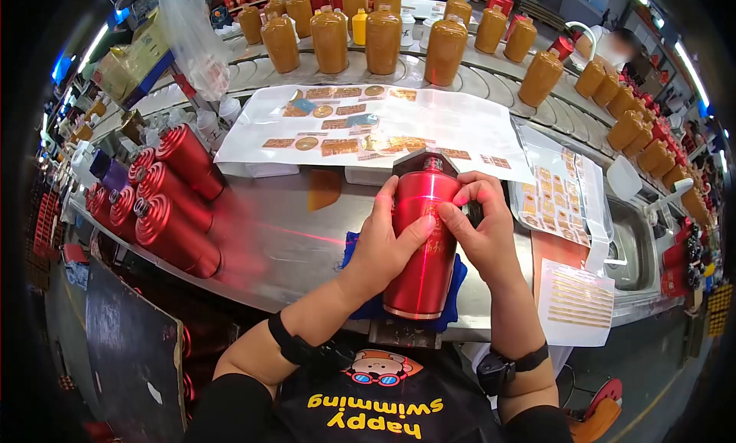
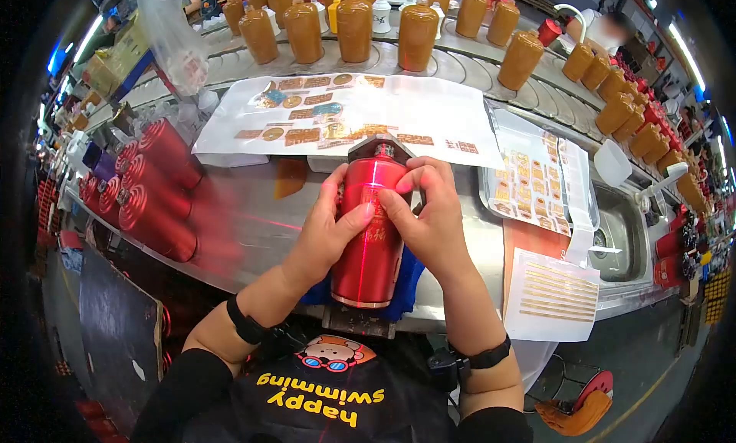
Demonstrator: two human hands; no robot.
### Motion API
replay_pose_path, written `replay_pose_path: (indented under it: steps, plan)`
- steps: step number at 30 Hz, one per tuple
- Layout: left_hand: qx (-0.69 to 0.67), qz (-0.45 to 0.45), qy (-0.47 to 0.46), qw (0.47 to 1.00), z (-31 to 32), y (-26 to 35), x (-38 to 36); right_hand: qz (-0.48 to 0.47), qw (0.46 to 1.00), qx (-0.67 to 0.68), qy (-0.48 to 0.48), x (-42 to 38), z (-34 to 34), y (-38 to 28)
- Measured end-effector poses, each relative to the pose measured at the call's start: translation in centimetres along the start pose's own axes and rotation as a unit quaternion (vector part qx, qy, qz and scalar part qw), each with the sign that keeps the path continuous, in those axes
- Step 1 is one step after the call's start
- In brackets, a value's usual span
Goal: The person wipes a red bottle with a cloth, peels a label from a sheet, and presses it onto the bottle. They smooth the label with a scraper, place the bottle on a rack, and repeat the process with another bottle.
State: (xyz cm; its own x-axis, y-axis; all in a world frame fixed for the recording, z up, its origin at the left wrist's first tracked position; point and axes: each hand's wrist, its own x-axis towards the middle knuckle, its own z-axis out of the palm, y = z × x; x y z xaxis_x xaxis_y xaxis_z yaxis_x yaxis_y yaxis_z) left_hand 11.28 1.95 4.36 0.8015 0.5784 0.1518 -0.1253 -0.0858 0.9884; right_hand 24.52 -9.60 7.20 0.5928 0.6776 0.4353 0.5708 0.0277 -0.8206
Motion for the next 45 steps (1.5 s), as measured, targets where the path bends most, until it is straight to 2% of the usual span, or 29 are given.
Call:
replay_pose_path:
  steps: [5,8,11,14,17,20,23,26,29,38,41,44,45]
  plan:
    - [-0.015,-0.016,0.008,1.0,-0.3,-1.1,1.6,0.039,0.997,0.063,0.018,0.0,0.2,1.1]
    - [-0.068,-0.04,-0.002,0.997,-0.1,-0.4,1.4,0.075,0.994,0.082,0.009,-0.3,0.2,0.6]
    - [-0.048,-0.024,-0.02,0.998,-0.4,-0.1,0.8,0.027,0.998,0.055,0.019,-0.9,0.0,1.5]
    - [0.036,0.015,-0.026,0.999,-0.4,-0.3,0.4,0.033,0.999,0.038,0.006,-1.5,0.1,0.4]
    - [0.029,0.015,-0.029,0.999,-0.4,0.0,0.3,-0.001,1.0,0.017,0.011,-1.8,0.4,1.3]
    - [0.07,0.03,-0.026,0.997,-0.5,-0.9,0.3,0.021,0.999,0.05,0.008,-1.9,0.4,0.9]
    - [-0.004,-0.009,-0.045,0.999,-0.6,0.1,0.3,-0.009,1.0,0.027,0.009,-2.0,0.3,1.5]
    - [0.059,-0.002,-0.035,0.998,-0.5,-0.1,0.6,0.041,0.997,0.066,0.022,-1.7,0.6,1.6]
    - [0.107,0.008,-0.049,0.993,-0.7,0.6,0.4,0.015,0.999,0.043,0.023,-1.9,0.8,1.8]
    - [0.007,0.018,-0.052,0.998,-0.7,-0.9,0.3,0.02,0.997,0.076,0.016,-2.0,0.8,2.2]
    - [0.032,0.021,-0.066,0.997,-0.9,-0.9,0.2,0.026,0.997,0.074,0.007,-2.2,0.7,2.4]
    - [-0.054,0.008,-0.074,0.996,-1.1,-1.1,0.4,0.068,0.981,0.161,0.085,-3.2,-0.6,-0.2]
    - [-0.048,0.013,-0.076,0.996,-1.1,-1.3,0.3,0.099,0.96,0.241,0.101,-3.5,-0.9,-1.8]
